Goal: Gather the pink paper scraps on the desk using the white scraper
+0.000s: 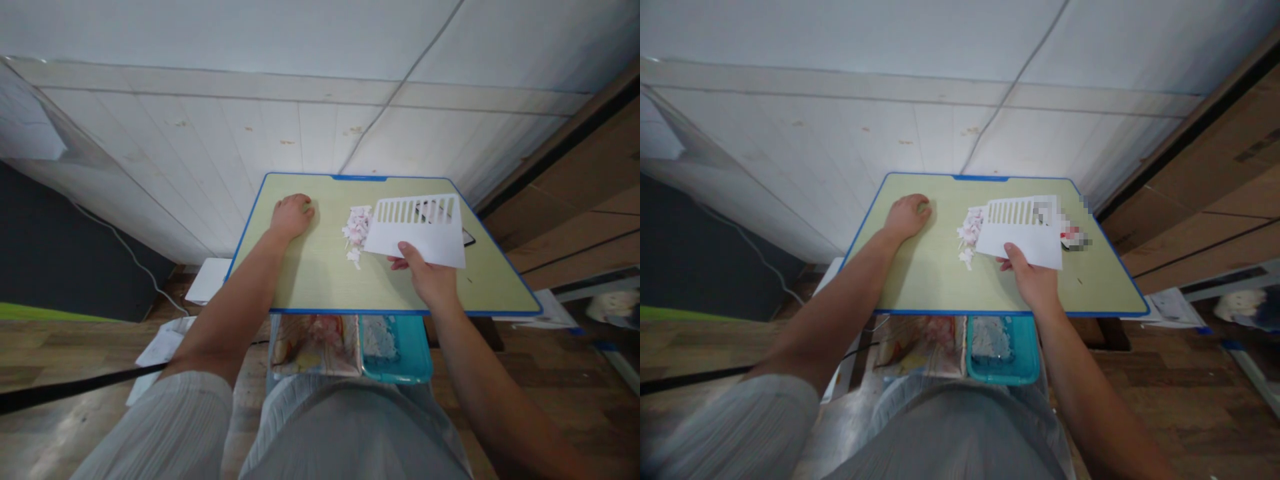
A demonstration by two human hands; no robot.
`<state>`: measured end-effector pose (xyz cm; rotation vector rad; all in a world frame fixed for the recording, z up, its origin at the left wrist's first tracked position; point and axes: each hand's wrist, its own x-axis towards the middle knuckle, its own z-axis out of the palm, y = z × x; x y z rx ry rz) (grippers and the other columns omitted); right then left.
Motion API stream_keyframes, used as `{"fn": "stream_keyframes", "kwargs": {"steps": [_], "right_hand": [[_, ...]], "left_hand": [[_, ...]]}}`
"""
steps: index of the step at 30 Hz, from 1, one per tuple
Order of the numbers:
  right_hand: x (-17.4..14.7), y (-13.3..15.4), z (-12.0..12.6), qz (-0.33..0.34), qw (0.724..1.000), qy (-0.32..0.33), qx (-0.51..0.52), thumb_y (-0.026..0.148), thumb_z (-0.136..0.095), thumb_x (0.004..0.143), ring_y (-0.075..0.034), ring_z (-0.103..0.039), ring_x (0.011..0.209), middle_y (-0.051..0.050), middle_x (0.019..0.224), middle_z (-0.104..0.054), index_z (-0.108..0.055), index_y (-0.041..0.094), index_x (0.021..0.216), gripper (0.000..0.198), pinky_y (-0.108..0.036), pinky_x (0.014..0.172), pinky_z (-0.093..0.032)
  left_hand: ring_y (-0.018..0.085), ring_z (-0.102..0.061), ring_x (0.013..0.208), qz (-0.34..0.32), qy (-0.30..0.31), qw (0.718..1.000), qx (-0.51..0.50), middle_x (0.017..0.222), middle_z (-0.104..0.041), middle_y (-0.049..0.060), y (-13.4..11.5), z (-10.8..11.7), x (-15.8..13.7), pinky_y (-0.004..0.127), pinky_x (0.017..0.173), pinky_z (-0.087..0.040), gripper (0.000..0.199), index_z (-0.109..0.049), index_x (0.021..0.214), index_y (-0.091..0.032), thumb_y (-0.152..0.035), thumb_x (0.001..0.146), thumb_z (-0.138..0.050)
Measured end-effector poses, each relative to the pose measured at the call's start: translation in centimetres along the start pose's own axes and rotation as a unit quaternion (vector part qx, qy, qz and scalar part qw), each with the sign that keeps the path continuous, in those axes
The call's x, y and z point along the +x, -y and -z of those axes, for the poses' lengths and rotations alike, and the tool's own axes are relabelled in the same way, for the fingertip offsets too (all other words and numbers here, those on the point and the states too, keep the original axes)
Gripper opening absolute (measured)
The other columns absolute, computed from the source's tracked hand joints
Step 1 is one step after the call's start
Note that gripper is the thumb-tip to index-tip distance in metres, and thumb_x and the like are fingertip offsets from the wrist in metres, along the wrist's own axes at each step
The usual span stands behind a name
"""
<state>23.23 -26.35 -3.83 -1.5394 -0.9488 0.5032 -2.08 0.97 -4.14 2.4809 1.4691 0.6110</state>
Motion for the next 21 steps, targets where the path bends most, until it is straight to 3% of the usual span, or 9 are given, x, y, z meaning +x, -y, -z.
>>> {"fn": "stream_keyframes", "kwargs": {"steps": [2, 8, 11, 16, 21], "right_hand": [[-0.2, 0.1, 0.1, -0.002, 1.000, -0.018, -0.009, 0.079, -0.093, 0.094, -0.030, -0.082, 0.067, -0.008, 0.083, -0.090, -0.083, 0.026, 0.098, 0.054, -0.047, 0.076, -0.074], [-1.5, 0.8, -0.6, 0.001, 0.998, 0.053, -0.045, 0.074, -0.089, 0.098, -0.033, -0.087, 0.078, -0.009, 0.082, -0.089, -0.082, 0.029, 0.083, 0.048, -0.053, 0.096, -0.075], [-1.6, 1.1, -0.4, 0.002, 0.997, 0.031, -0.065, 0.073, -0.087, 0.100, -0.034, -0.087, 0.080, -0.008, 0.084, -0.090, -0.083, 0.030, 0.083, 0.047, -0.056, 0.103, -0.074], [-1.7, 1.4, 0.0, 0.027, 0.992, 0.055, -0.107, 0.073, -0.083, 0.104, -0.037, -0.090, 0.095, -0.010, 0.087, -0.090, -0.078, 0.032, 0.069, 0.054, -0.058, 0.115, -0.071], [-1.9, 1.2, 0.2, 0.013, 0.998, -0.004, -0.068, 0.071, -0.090, 0.100, -0.035, -0.088, 0.084, -0.007, 0.084, -0.088, -0.079, 0.031, 0.082, 0.045, -0.057, 0.105, -0.073]], "left_hand": [[0.040, -0.073, 0.165, 0.000, 0.001, 1.000, -0.007, 0.169, -0.084, 0.018, 0.0, 0.1, 0.1, 0.058, 0.145, -0.051, 0.042, -0.087, 0.148, -0.021, -0.030, 0.112, -0.068], [0.039, -0.078, 0.156, 0.016, -0.025, 0.999, -0.043, 0.161, -0.088, 0.017, 0.2, 0.2, 0.3, 0.052, 0.140, -0.057, 0.040, -0.091, 0.142, -0.020, -0.031, 0.112, -0.067], [0.038, -0.078, 0.154, 0.021, -0.045, 0.997, -0.058, 0.158, -0.089, 0.016, 0.2, 0.3, 0.5, 0.052, 0.139, -0.058, 0.040, -0.092, 0.139, -0.021, -0.031, 0.113, -0.064], [0.038, -0.078, 0.153, 0.026, -0.044, 0.997, -0.058, 0.157, -0.089, 0.018, -0.1, 0.5, 0.5, 0.053, 0.139, -0.058, 0.039, -0.092, 0.136, -0.020, -0.032, 0.112, -0.064], [0.038, -0.078, 0.152, 0.022, -0.042, 0.997, -0.062, 0.155, -0.089, 0.017, -0.4, 0.7, 0.4, 0.053, 0.141, -0.056, 0.038, -0.092, 0.136, -0.020, -0.030, 0.112, -0.064]]}}
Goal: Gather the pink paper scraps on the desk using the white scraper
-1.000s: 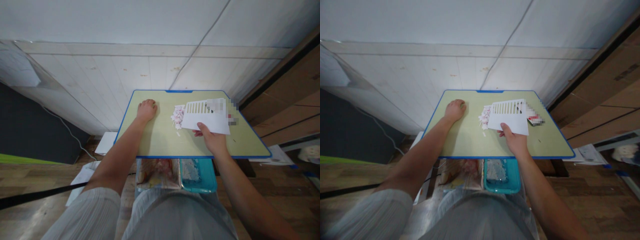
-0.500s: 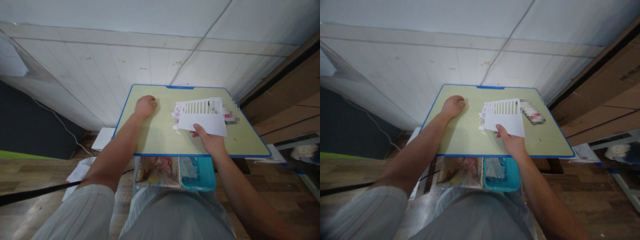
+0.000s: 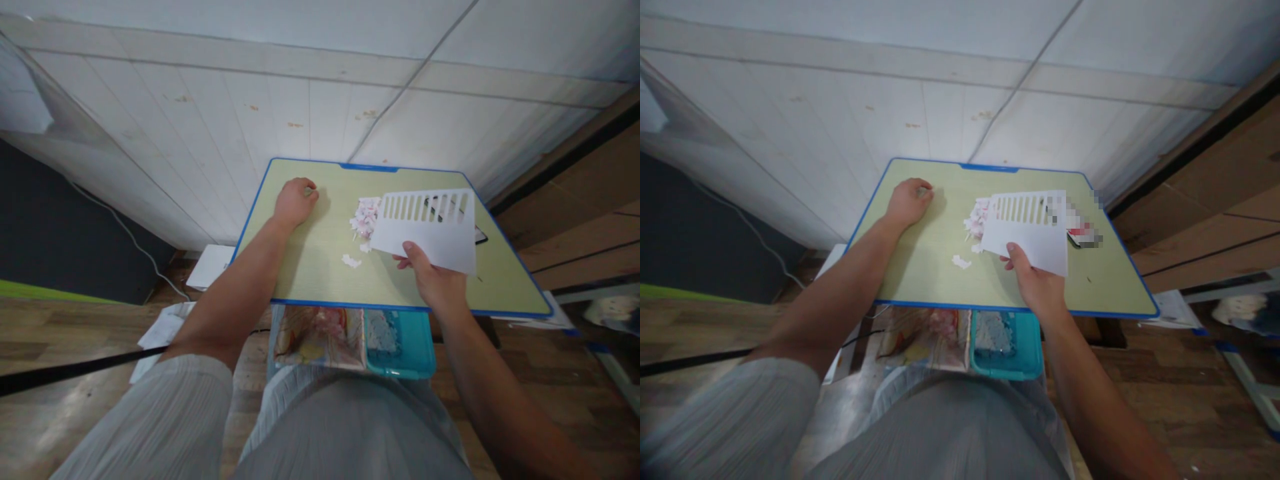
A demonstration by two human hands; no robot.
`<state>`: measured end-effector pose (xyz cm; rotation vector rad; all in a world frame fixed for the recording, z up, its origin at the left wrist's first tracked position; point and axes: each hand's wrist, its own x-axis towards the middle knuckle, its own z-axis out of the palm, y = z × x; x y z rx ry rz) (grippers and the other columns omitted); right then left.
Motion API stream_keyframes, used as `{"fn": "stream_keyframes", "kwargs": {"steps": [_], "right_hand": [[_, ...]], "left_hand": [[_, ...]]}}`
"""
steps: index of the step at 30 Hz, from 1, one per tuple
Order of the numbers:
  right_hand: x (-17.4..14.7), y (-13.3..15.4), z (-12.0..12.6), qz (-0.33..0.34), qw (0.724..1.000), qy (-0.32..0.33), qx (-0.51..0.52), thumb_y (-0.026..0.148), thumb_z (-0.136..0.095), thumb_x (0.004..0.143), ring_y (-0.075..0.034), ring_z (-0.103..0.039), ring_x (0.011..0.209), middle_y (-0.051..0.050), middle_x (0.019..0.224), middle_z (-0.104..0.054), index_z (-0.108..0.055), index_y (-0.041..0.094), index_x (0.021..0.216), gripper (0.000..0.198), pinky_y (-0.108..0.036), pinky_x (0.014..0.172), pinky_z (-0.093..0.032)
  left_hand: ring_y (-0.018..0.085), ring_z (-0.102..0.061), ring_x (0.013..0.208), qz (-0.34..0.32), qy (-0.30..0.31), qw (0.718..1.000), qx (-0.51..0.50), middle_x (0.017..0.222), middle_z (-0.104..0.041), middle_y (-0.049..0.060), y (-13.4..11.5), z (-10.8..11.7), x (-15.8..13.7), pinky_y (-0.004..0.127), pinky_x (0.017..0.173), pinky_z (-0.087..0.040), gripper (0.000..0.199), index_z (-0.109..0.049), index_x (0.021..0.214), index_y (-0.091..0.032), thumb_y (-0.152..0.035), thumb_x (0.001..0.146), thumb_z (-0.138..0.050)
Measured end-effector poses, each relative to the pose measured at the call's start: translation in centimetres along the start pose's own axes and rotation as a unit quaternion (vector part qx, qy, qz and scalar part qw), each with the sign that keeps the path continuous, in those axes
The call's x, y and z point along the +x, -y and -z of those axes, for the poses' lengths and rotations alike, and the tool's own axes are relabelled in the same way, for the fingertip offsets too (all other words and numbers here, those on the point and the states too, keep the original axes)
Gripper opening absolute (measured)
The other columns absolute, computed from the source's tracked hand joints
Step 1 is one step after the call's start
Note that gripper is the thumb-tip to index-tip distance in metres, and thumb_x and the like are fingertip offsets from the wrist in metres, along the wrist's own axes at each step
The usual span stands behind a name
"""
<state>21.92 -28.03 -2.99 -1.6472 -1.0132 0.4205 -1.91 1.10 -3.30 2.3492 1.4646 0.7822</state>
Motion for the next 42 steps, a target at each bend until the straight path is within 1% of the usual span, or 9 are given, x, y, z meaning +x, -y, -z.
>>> {"fn": "stream_keyframes", "kwargs": {"steps": [3, 6, 12, 17, 23, 28, 32, 38, 42], "right_hand": [[-0.4, 0.0, 0.2, -0.007, 0.999, 0.029, 0.010, 0.070, -0.090, 0.101, -0.035, -0.087, 0.082, -0.006, 0.085, -0.089, -0.080, 0.031, 0.085, 0.044, -0.058, 0.105, -0.074], [-0.9, 0.2, 0.1, 0.001, 0.997, 0.067, -0.026, 0.073, -0.085, 0.103, -0.038, -0.090, 0.092, -0.009, 0.086, -0.089, -0.077, 0.033, 0.070, 0.053, -0.061, 0.114, -0.071], [-1.1, 0.9, -0.6, -0.016, 0.999, 0.032, 0.004, 0.073, -0.087, 0.102, -0.036, -0.088, 0.086, -0.007, 0.086, -0.090, -0.079, 0.033, 0.078, 0.047, -0.056, 0.104, -0.074], [-1.3, 1.5, -1.1, 0.023, 0.996, 0.075, -0.039, 0.068, -0.081, 0.103, -0.037, -0.090, 0.098, -0.009, 0.086, -0.091, -0.077, 0.034, 0.063, 0.053, -0.057, 0.112, -0.071], [-0.7, 1.8, -1.5, 0.023, 0.998, 0.048, -0.032, 0.069, -0.080, 0.102, -0.037, -0.089, 0.090, -0.008, 0.082, -0.089, -0.077, 0.034, 0.064, 0.051, -0.059, 0.111, -0.070], [-1.2, 2.1, -1.2, 0.032, 0.994, 0.087, -0.055, 0.070, -0.079, 0.103, -0.040, -0.091, 0.098, -0.010, 0.086, -0.090, -0.075, 0.034, 0.061, 0.055, -0.060, 0.111, -0.070], [-1.7, 1.9, -0.3, 0.038, 0.989, 0.124, -0.075, 0.073, -0.081, 0.103, -0.038, -0.090, 0.093, -0.009, 0.085, -0.089, -0.075, 0.034, 0.061, 0.058, -0.058, 0.108, -0.071], [-1.7, 1.4, 0.4, 0.037, 0.996, 0.076, -0.034, 0.068, -0.084, 0.107, -0.036, -0.088, 0.090, -0.007, 0.084, -0.089, -0.077, 0.033, 0.071, 0.051, -0.057, 0.109, -0.071], [-0.9, 1.1, -0.3, 0.045, 0.993, 0.080, -0.070, 0.069, -0.079, 0.105, -0.039, -0.089, 0.101, -0.009, 0.090, -0.091, -0.075, 0.035, 0.062, 0.055, -0.059, 0.116, -0.068]], "left_hand": [[0.039, -0.078, 0.152, 0.001, -0.005, 1.000, -0.007, 0.155, -0.089, 0.018, 0.1, -0.1, 0.0, 0.055, 0.140, -0.057, 0.037, -0.093, 0.134, -0.019, -0.030, 0.111, -0.065], [0.040, -0.078, 0.150, 0.004, -0.013, 1.000, -0.013, 0.153, -0.090, 0.016, 0.3, -0.3, 0.1, 0.058, 0.140, -0.057, 0.035, -0.093, 0.131, -0.023, -0.029, 0.110, -0.066], [0.039, -0.078, 0.148, -0.003, -0.013, 1.000, -0.014, 0.151, -0.090, 0.015, 0.4, -0.4, 0.2, 0.059, 0.139, -0.057, 0.034, -0.093, 0.130, -0.023, -0.029, 0.110, -0.066], [0.038, -0.079, 0.147, 0.001, -0.022, 1.000, -0.016, 0.149, -0.091, 0.015, 0.5, -0.6, 0.2, 0.054, 0.138, -0.057, 0.030, -0.092, 0.125, -0.022, -0.028, 0.110, -0.067], [0.037, -0.080, 0.146, -0.004, -0.034, 0.999, -0.032, 0.147, -0.092, 0.015, 0.8, -0.8, 0.3, 0.053, 0.137, -0.057, 0.024, -0.090, 0.119, -0.025, -0.027, 0.108, -0.069], [0.038, -0.080, 0.143, 0.002, -0.044, 0.998, -0.038, 0.142, -0.092, 0.015, 0.7, -0.9, 0.3, 0.055, 0.135, -0.059, 0.023, -0.091, 0.116, -0.025, -0.024, 0.106, -0.070], [0.038, -0.080, 0.142, 0.005, -0.042, 0.998, -0.042, 0.141, -0.091, 0.016, 0.5, -0.9, 0.2, 0.055, 0.135, -0.059, 0.024, -0.091, 0.116, -0.024, -0.024, 0.106, -0.069], [0.040, -0.078, 0.144, 0.014, -0.036, 0.998, -0.041, 0.143, -0.090, 0.018, 0.4, -1.0, 0.3, 0.057, 0.135, -0.058, 0.024, -0.092, 0.117, -0.023, -0.025, 0.107, -0.070], [0.039, -0.079, 0.145, 0.016, -0.041, 0.998, -0.035, 0.144, -0.091, 0.016, 0.5, -1.1, 0.3, 0.056, 0.135, -0.059, 0.025, -0.092, 0.119, -0.025, -0.024, 0.107, -0.071]]}}
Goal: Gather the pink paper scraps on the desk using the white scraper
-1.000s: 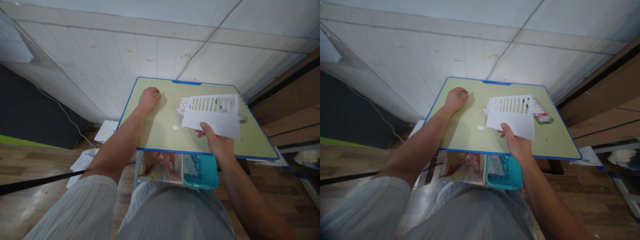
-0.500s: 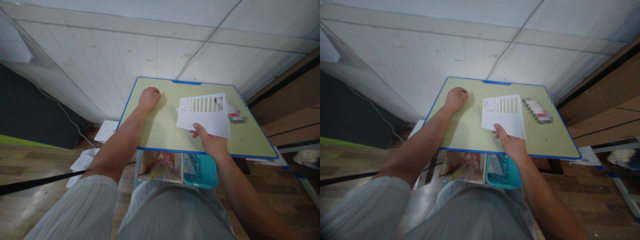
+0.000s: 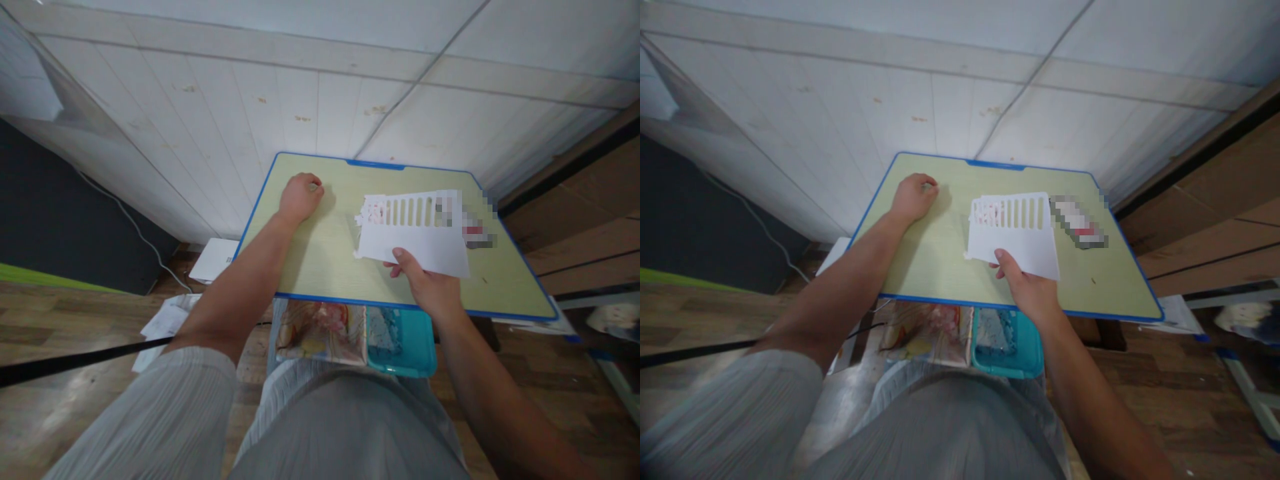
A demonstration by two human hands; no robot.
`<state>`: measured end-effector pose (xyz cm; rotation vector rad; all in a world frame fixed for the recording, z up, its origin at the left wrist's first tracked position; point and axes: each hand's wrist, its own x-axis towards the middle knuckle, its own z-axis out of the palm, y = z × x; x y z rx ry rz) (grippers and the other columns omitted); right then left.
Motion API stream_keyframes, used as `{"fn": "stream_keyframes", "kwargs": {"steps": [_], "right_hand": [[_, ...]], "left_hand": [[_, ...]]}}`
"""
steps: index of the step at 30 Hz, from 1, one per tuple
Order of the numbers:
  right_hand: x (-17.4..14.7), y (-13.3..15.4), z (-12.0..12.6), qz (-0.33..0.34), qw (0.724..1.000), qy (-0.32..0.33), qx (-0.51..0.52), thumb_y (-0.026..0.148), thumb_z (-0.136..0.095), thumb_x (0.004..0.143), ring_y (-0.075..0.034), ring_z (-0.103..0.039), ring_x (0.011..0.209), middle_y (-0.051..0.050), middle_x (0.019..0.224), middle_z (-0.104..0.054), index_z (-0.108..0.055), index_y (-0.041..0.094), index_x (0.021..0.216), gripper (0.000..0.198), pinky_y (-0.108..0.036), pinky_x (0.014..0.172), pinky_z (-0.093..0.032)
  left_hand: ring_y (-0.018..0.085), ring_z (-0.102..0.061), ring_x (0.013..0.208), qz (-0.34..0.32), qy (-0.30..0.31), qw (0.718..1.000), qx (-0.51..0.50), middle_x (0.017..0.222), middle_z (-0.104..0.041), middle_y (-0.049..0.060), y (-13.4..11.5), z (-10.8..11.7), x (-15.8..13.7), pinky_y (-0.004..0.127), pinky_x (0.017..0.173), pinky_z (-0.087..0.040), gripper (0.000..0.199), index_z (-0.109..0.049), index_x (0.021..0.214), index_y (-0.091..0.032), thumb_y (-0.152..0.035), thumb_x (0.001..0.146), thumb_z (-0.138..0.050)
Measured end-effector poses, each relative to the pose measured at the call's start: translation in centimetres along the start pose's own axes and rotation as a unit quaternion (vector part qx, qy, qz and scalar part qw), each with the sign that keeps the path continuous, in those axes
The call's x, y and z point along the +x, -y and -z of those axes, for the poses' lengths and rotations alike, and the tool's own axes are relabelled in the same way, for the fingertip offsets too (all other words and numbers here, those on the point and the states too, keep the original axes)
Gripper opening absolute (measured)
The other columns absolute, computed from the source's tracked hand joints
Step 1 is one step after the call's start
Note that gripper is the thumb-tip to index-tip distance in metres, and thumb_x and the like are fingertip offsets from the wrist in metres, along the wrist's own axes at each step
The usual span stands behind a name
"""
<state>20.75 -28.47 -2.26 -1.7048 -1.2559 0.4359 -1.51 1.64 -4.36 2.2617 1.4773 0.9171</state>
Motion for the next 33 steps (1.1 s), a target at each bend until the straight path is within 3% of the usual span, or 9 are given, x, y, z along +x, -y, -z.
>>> {"fn": "stream_keyframes", "kwargs": {"steps": [4, 13, 16, 21, 27, 33], "right_hand": [[0.6, -0.2, -0.5, -0.015, 1.000, -0.018, -0.004, 0.072, -0.076, 0.103, -0.039, -0.088, 0.099, -0.010, 0.089, -0.091, -0.072, 0.037, 0.061, 0.055, -0.059, 0.113, -0.068], [0.2, -0.4, -0.4, -0.035, 0.999, -0.040, 0.002, 0.075, -0.080, 0.102, -0.040, -0.087, 0.105, -0.009, 0.090, -0.091, -0.072, 0.037, 0.063, 0.055, -0.062, 0.132, -0.057], [-0.1, 0.1, -0.2, -0.032, 0.998, -0.048, 0.014, 0.075, -0.080, 0.102, -0.040, -0.088, 0.100, -0.008, 0.088, -0.090, -0.073, 0.036, 0.065, 0.054, -0.061, 0.129, -0.060], [-0.9, 0.4, 0.4, -0.019, 1.000, 0.006, 0.004, 0.072, -0.080, 0.103, -0.038, -0.089, 0.098, -0.009, 0.089, -0.091, -0.075, 0.035, 0.062, 0.056, -0.057, 0.115, -0.068], [-1.5, -0.2, 2.9, 0.002, 1.000, 0.028, -0.007, 0.069, -0.084, 0.105, -0.035, -0.087, 0.088, -0.007, 0.081, -0.087, -0.075, 0.034, 0.061, 0.058, -0.055, 0.105, -0.073], [-1.9, 0.0, 6.8, 0.034, 0.997, 0.059, -0.025, 0.088, -0.089, 0.102, -0.037, -0.086, 0.086, -0.006, 0.080, -0.087, -0.081, 0.036, 0.066, 0.063, -0.055, 0.095, -0.076]], "left_hand": [[0.038, -0.080, 0.145, 0.002, -0.003, 1.000, 0.002, 0.145, -0.091, 0.016, 0.0, 0.0, -0.1, 0.055, 0.136, -0.059, 0.025, -0.092, 0.119, -0.024, -0.024, 0.107, -0.070], [0.038, -0.079, 0.144, -0.005, 0.001, 1.000, -0.009, 0.144, -0.091, 0.016, 0.1, 0.1, -0.1, 0.056, 0.136, -0.058, 0.026, -0.092, 0.119, -0.025, -0.024, 0.106, -0.069], [0.038, -0.079, 0.145, -0.003, 0.003, 1.000, -0.008, 0.146, -0.091, 0.016, 0.0, 0.2, -0.1, 0.055, 0.136, -0.058, 0.027, -0.093, 0.120, -0.024, -0.024, 0.106, -0.070], [0.039, -0.079, 0.147, 0.003, 0.009, 1.000, 0.004, 0.147, -0.090, 0.018, -0.2, 0.4, -0.2, 0.054, 0.137, -0.058, 0.028, -0.092, 0.122, -0.023, -0.027, 0.108, -0.069], [0.039, -0.078, 0.146, 0.002, 0.012, 1.000, -0.007, 0.146, -0.089, 0.019, -0.3, 0.5, -0.2, 0.055, 0.137, -0.057, 0.026, -0.091, 0.119, -0.023, -0.027, 0.107, -0.069], [0.039, -0.077, 0.141, 0.001, -0.003, 1.000, -0.015, 0.137, -0.090, 0.014, 0.0, 0.4, -0.1, 0.057, 0.134, -0.059, 0.020, -0.090, 0.113, -0.028, -0.026, 0.104, -0.072]]}}
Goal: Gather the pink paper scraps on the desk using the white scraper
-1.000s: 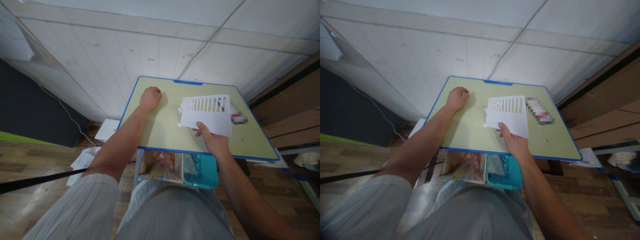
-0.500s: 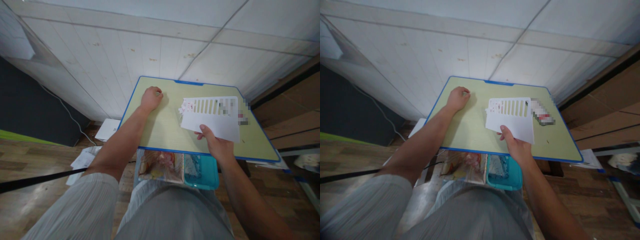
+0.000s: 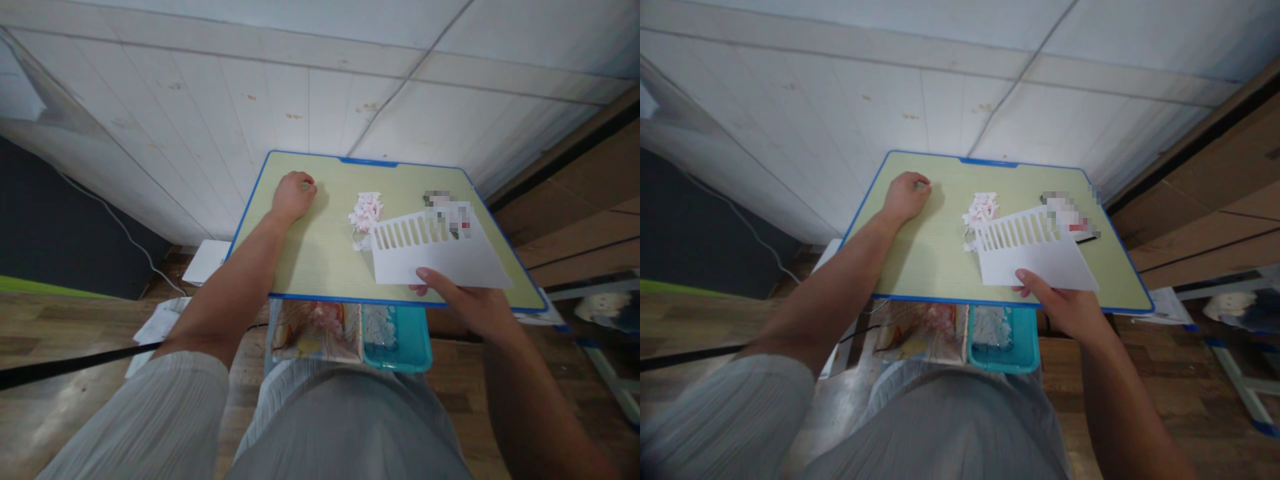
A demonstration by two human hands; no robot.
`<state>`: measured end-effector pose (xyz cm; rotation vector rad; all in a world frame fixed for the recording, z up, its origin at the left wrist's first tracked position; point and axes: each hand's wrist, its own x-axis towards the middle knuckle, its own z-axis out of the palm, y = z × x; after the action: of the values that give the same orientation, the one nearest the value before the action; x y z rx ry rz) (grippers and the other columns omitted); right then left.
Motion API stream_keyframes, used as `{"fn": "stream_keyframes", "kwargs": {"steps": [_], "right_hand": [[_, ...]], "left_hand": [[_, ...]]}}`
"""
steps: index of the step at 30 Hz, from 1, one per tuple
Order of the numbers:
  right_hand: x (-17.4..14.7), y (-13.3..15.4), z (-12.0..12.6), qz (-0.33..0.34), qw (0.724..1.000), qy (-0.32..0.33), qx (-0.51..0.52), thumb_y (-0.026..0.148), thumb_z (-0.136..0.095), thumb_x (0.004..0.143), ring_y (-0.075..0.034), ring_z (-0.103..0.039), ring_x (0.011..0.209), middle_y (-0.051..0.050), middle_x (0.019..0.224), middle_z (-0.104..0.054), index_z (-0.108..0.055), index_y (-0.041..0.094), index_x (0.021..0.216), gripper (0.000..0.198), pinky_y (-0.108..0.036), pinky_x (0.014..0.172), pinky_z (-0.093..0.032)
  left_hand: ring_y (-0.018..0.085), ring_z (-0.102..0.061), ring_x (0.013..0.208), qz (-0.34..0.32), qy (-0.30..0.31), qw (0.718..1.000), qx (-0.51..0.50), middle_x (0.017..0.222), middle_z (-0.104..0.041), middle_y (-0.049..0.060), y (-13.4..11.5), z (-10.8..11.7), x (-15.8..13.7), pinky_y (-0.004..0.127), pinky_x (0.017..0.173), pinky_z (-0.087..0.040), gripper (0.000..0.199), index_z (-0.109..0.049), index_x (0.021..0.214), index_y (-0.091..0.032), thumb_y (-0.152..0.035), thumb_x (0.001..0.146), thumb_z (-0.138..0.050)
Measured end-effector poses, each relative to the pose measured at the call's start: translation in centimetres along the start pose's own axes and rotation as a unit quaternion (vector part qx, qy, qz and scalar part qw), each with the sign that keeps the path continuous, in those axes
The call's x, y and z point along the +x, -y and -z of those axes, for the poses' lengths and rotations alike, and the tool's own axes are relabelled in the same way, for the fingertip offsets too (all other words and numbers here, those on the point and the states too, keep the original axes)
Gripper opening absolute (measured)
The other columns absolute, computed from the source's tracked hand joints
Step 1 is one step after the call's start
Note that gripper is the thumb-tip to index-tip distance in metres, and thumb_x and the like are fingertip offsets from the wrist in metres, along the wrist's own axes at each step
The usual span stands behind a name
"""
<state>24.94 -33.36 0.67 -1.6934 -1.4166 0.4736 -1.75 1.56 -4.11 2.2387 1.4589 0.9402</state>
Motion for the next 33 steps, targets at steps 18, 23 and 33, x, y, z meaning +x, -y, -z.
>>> {"fn": "stream_keyframes", "kwargs": {"steps": [18, 23, 33], "right_hand": [[0.0, -0.4, 1.9, -0.035, 0.999, 0.020, 0.028, 0.086, -0.097, 0.093, -0.037, -0.086, 0.082, -0.005, 0.078, -0.087, -0.084, 0.033, 0.073, 0.058, -0.056, 0.095, -0.078], [-0.3, -0.7, 2.8, -0.036, 0.999, 0.010, 0.026, 0.085, -0.099, 0.092, -0.036, -0.086, 0.081, -0.005, 0.081, -0.089, -0.085, 0.034, 0.074, 0.056, -0.054, 0.092, -0.078], [-0.1, -1.2, 3.1, -0.037, 0.999, -0.038, 0.010, 0.071, -0.099, 0.093, -0.038, -0.084, 0.085, -0.005, 0.082, -0.087, -0.084, 0.034, 0.078, 0.043, -0.060, 0.102, -0.076]], "left_hand": [[0.038, -0.079, 0.138, -0.001, 0.003, 1.000, 0.000, 0.135, -0.091, 0.014, 0.3, 0.1, 0.1, 0.056, 0.134, -0.060, 0.021, -0.091, 0.113, -0.028, -0.027, 0.104, -0.072], [0.039, -0.079, 0.138, -0.005, 0.000, 1.000, -0.002, 0.135, -0.091, 0.014, 0.5, -0.1, 0.1, 0.058, 0.134, -0.060, 0.022, -0.091, 0.113, -0.028, -0.027, 0.104, -0.072], [0.039, -0.080, 0.140, -0.004, -0.002, 1.000, 0.012, 0.139, -0.091, 0.017, 0.5, -0.5, 0.2, 0.057, 0.134, -0.059, 0.024, -0.092, 0.116, -0.025, -0.026, 0.104, -0.071]]}}
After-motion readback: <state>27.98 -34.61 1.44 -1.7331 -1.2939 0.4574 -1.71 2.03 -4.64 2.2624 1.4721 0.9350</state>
